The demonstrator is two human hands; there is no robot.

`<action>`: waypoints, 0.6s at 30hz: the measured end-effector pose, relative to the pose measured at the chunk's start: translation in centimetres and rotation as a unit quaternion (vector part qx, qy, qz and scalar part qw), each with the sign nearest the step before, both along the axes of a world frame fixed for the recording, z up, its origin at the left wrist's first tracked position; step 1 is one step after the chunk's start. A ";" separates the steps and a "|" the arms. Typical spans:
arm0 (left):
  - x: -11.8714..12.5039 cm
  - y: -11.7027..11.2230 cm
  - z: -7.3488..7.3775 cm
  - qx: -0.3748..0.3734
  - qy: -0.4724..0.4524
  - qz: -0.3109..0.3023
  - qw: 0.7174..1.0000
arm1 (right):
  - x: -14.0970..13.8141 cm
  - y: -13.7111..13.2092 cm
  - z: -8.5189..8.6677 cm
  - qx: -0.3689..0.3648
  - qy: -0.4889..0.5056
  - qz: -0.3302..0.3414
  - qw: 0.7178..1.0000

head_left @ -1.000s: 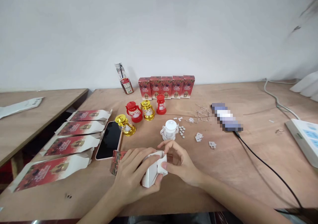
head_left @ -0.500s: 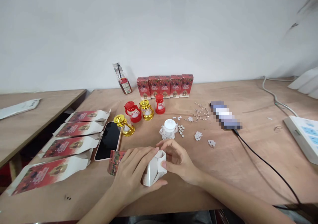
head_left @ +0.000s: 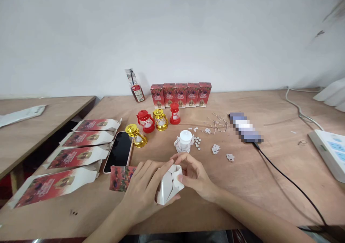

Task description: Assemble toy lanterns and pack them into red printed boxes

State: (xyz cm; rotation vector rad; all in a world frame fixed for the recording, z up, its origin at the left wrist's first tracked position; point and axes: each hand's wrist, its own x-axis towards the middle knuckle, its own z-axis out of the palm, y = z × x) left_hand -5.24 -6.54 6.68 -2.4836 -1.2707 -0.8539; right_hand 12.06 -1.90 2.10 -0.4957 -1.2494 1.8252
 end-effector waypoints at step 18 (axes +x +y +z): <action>0.5 -2.4 -0.6 0.106 -0.034 -0.076 0.991 | -0.1 -0.3 1.5 0.065 0.061 0.148 0.985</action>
